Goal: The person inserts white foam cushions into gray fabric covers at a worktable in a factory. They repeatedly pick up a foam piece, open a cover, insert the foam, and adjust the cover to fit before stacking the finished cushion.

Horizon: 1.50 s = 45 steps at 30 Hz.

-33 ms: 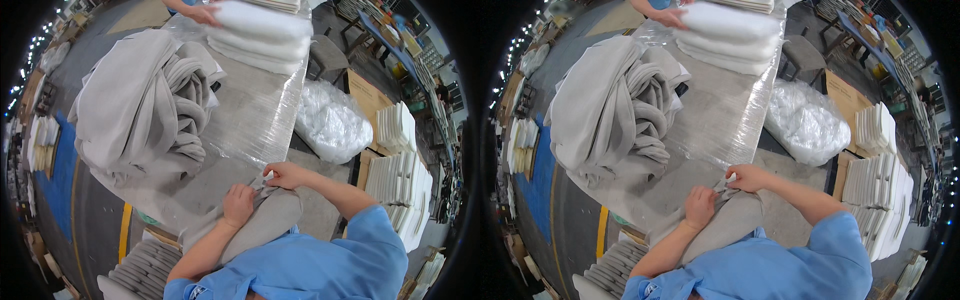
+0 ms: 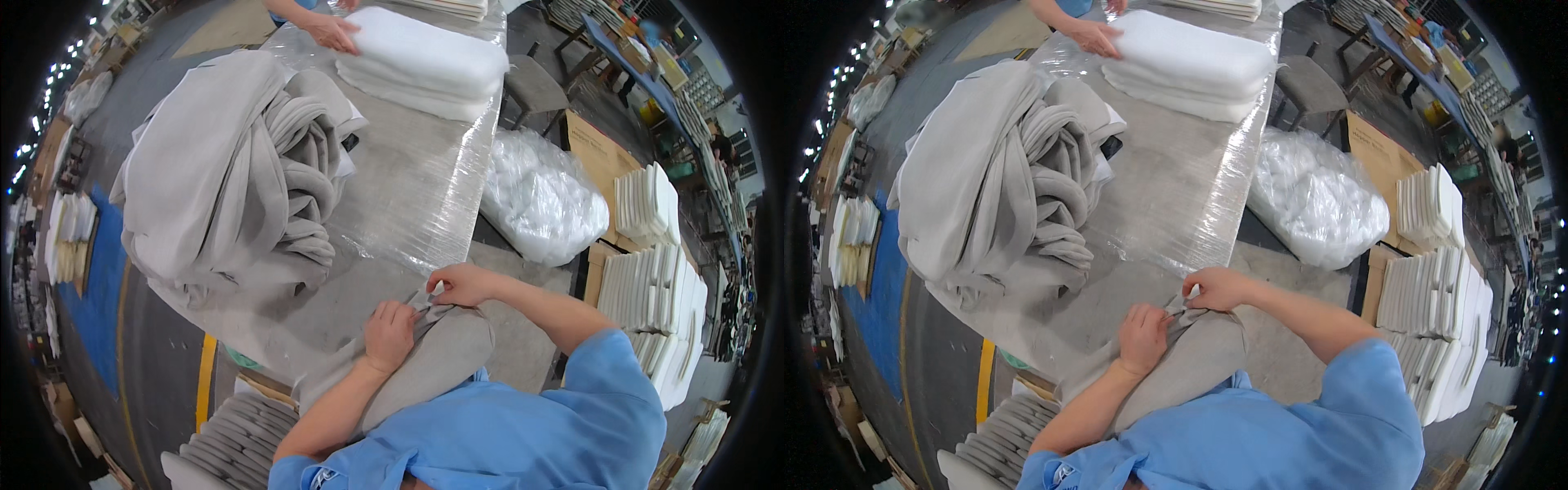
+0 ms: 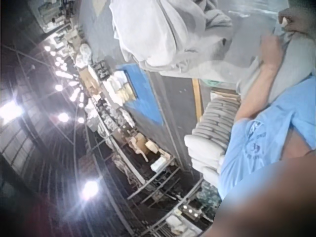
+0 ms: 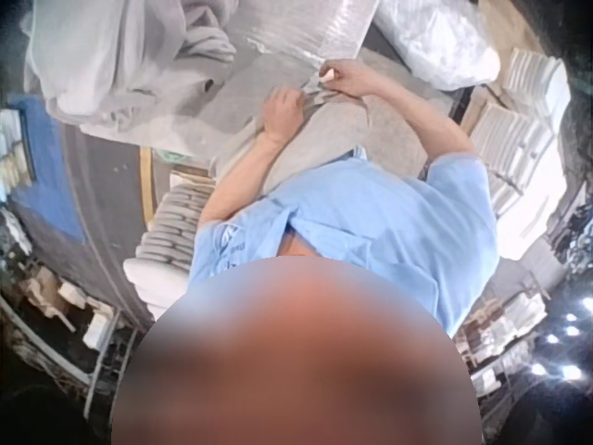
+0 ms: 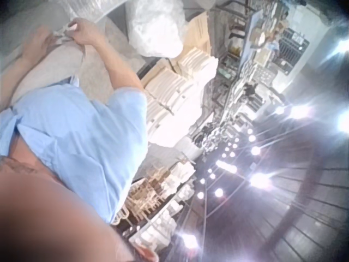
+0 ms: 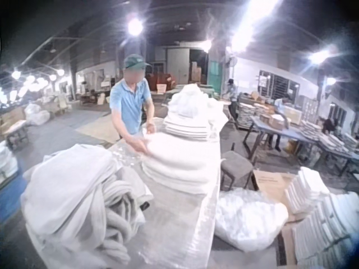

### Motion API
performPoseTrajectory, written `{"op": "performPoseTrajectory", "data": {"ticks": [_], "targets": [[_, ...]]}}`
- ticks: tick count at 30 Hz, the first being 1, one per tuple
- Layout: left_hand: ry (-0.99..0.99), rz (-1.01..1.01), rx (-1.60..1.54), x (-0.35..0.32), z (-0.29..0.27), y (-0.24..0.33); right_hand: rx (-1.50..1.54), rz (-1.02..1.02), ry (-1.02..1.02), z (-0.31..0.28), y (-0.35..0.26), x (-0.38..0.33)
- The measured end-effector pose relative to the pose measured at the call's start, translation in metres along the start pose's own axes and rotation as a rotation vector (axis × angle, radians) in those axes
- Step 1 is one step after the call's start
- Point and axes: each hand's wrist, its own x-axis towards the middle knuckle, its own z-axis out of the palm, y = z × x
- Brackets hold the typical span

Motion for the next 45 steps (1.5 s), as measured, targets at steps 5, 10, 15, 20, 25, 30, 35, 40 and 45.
{"op": "performPoseTrajectory", "data": {"ticks": [5,10,15,20,25,30,35,40,45], "targets": [[-0.266,-0.392,-0.107,0.011,0.005,-0.024,-0.071,-0.203,0.048,0.011,0.029,0.036],[-0.851,-0.689,-0.198,0.035,-0.003,-0.064,0.803,0.163,0.251,0.009,0.056,0.033],[-0.580,-0.612,-0.179,0.019,0.015,-0.077,1.211,0.122,0.276,0.082,0.105,-0.013],[-0.499,-0.578,-0.323,0.021,0.023,-0.093,1.457,-0.105,0.333,0.131,0.091,-0.003],[-0.436,-0.594,-0.245,0.015,0.023,-0.082,1.327,-0.092,0.730,0.147,0.071,0.003],[-0.298,-0.496,-0.196,0.009,0.040,-0.028,1.392,0.035,1.003,0.165,0.083,-0.015],[-0.511,-0.731,-0.475,0.023,0.054,-0.036,1.631,0.056,1.011,0.152,0.075,-0.035],[-1.072,-1.141,-0.718,0.063,0.044,-0.056,1.931,0.235,0.985,0.145,0.078,-0.022],[-1.298,-1.097,-0.665,0.076,0.048,-0.064,1.984,0.093,0.736,0.172,0.129,0.014]]}}
